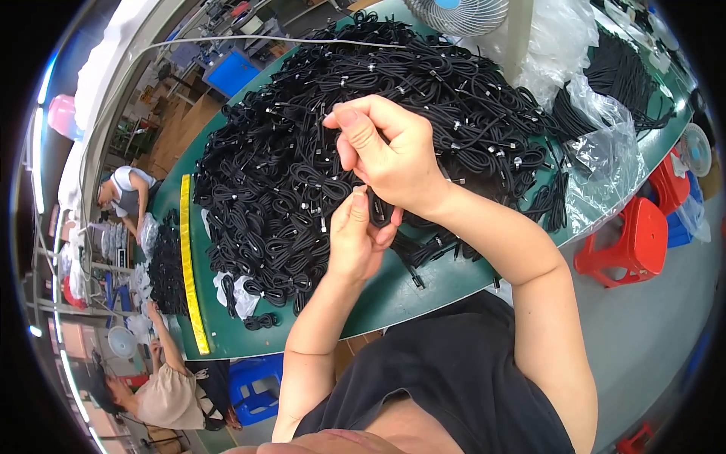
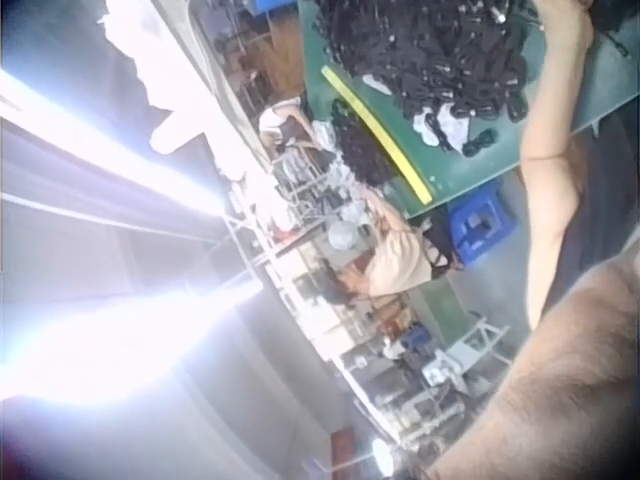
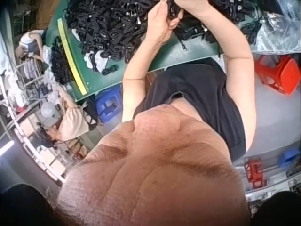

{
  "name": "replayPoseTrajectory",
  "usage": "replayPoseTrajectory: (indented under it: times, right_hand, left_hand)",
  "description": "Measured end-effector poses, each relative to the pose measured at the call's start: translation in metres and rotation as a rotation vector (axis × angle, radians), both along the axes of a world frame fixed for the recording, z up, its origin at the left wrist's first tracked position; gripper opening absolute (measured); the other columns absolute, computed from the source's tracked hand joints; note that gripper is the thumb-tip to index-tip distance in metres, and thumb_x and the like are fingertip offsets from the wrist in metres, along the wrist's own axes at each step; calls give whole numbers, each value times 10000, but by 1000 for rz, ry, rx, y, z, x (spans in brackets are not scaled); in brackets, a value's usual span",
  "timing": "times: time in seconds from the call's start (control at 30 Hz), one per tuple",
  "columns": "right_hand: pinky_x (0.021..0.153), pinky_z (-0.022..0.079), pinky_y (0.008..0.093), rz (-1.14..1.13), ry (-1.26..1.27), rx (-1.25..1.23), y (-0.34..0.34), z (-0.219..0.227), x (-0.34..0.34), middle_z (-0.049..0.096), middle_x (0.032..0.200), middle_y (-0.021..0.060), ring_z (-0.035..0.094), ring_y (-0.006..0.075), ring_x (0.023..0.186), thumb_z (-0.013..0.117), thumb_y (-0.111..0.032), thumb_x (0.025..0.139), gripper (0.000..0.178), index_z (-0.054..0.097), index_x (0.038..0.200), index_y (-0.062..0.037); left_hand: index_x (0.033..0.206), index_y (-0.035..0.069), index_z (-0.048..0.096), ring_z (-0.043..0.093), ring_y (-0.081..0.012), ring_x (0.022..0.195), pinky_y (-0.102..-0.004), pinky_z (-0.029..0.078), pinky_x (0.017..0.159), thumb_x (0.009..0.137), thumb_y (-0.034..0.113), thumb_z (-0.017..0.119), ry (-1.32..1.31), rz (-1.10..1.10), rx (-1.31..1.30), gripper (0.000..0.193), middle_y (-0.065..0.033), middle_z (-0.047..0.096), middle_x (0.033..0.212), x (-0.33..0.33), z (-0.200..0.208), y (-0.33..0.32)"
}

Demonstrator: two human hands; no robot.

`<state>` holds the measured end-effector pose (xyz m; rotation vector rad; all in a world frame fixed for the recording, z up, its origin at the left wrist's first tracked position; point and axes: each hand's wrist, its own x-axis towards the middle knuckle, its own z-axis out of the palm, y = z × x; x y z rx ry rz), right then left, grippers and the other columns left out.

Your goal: Bundling black cables using white twist ties at a factory workbench.

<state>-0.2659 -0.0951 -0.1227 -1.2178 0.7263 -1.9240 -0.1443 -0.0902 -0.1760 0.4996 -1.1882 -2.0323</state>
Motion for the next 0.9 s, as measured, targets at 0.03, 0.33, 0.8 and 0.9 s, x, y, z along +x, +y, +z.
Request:
replayPoseTrajectory:
  times: [0.03, 0.33, 0.8, 0.9]
  right_hand:
    - [389, 340, 172, -51, 8, -6, -3, -6, 3, 546, 593, 15, 428, 27, 431, 486, -183, 935, 214, 585, 913, 5]
    - [657, 482, 350, -287, 698, 159, -49, -39, -8, 590, 777, 107, 596, 243, 732, 523, -329, 884, 334, 603, 878, -5]
    - [739, 481, 402, -75, 1384, 325, -71, -70, 29, 606, 906, 172, 586, 310, 877, 656, -320, 685, 387, 636, 871, 18]
    - [623, 496, 313, 23, 933, 282, -56, -46, 25, 623, 795, 159, 621, 221, 685, 613, -233, 768, 322, 607, 948, 35]
  left_hand:
    - [994, 30, 460, 383, -72, 496, -167, 271, 409, 950, 400, 383, -37, 93, 1, 380, -85, 538, 749, -1, -1, 6]
    - [1032, 20, 507, 581, -155, 630, -242, 441, 496, 949, 351, 405, 96, 713, 60, 356, -97, 589, 784, 83, 10, -66]
    - [1009, -17, 572, 594, -177, 707, -274, 474, 585, 863, 142, 540, 68, 351, 313, 218, -146, 640, 902, 125, -38, -96]
    - [1076, -15, 551, 579, -164, 715, -267, 470, 595, 899, 258, 539, -95, 341, 178, 326, -135, 616, 998, 96, -26, -65]
